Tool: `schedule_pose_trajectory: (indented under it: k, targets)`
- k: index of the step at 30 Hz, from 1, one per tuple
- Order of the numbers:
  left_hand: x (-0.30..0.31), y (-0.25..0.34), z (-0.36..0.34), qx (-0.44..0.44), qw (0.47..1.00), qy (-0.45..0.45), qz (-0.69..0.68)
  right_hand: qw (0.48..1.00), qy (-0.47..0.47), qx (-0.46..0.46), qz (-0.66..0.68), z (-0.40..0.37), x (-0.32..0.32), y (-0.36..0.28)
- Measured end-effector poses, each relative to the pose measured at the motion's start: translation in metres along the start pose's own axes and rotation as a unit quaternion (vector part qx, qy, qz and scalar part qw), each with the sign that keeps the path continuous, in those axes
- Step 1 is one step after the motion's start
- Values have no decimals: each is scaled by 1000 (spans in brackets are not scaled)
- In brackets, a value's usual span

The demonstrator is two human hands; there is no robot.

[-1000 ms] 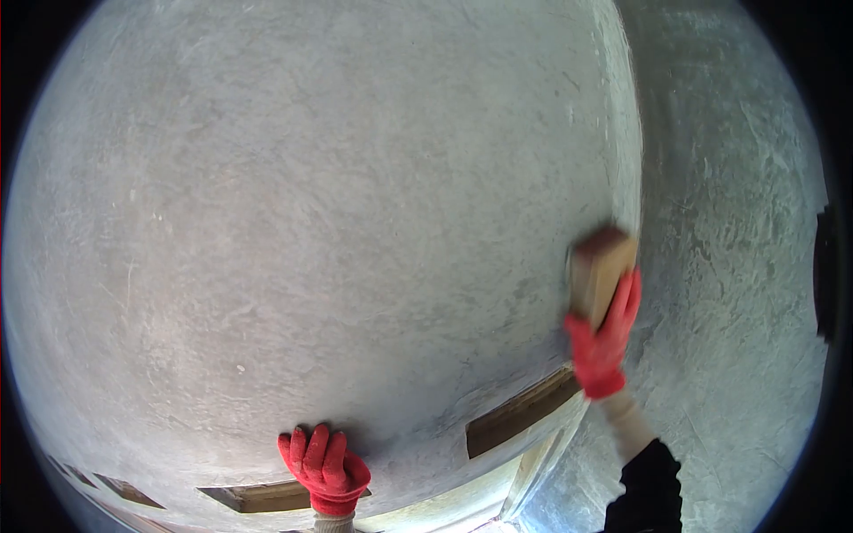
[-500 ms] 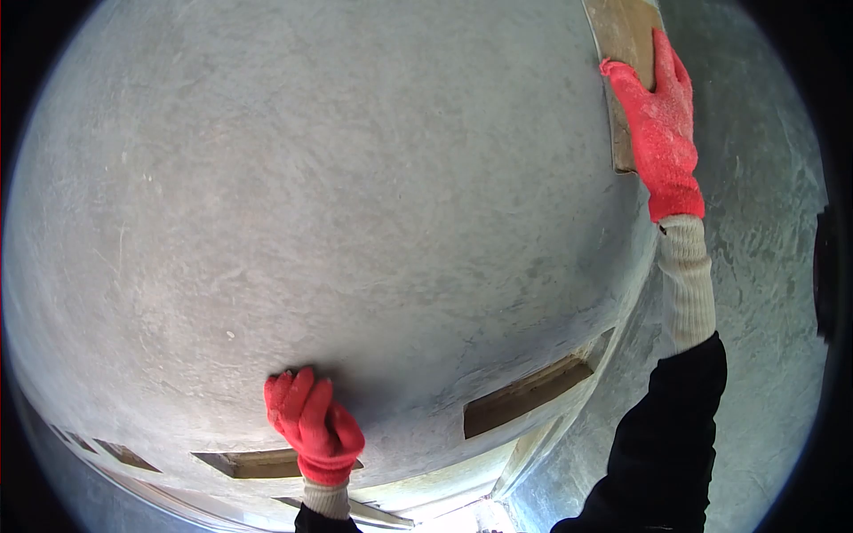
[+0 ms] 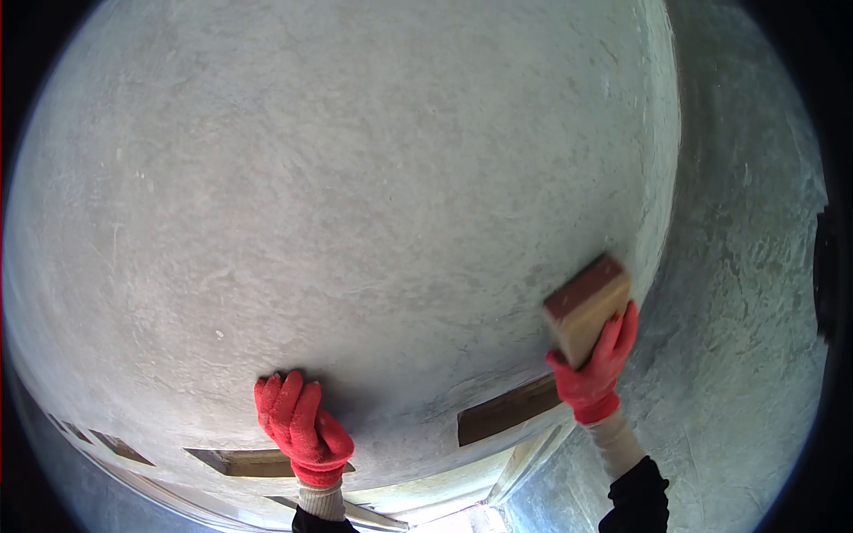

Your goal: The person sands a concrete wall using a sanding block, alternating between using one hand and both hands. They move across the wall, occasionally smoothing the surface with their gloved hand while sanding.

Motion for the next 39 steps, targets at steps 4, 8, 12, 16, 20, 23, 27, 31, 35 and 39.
schedule_pose_trajectory:
  k: [4, 8, 12, 16, 20, 23, 27, 31, 35, 39]
  targets:
    - [2, -1, -5, 4, 1000, -12, -23, 999, 32, -29, 9, 134, -11, -7]
    - [1, -1, -3, 4, 999, -10, -34, 992, 92, -66, 53, 217, -26, 1]
    - [1, -1, -1, 10, 1000, -1, -17, 994, 77, -73, 33, 163, -17, -11]
    - [0, -2, -2, 5, 999, -7, -33, 999, 1, -47, -2, 13, -5, -32]
    - [1, 0, 0, 2, 998, -19, -66, 1000, -13, 10, 22, -29, -4, -45]
    - [1, -1, -1, 6, 997, -18, -78, 999, -1, -48, 0, 51, -8, -41]
    - [0, -2, -1, 10, 996, -22, -87, 989, 75, -108, 63, 173, -23, -24]
    - [0, -1, 3, 11, 996, -11, -84, 984, 92, -135, 64, 182, -23, -20]
    - [-1, -2, 2, 9, 997, 0, -77, 993, 64, -95, 1, 88, -12, -38]
    - [-1, 0, 4, 9, 997, 5, -77, 997, 21, -67, 9, 11, -4, -62]
Point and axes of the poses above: each hand's wrist, its own z-axis towards the middle knuckle, its own x-axis out of the back of the hand, y = z × x, the point moved 6 cm from there along z, towards the middle knuckle, and after that the axes turned 10 degrees about y, right-handed, at the moved point
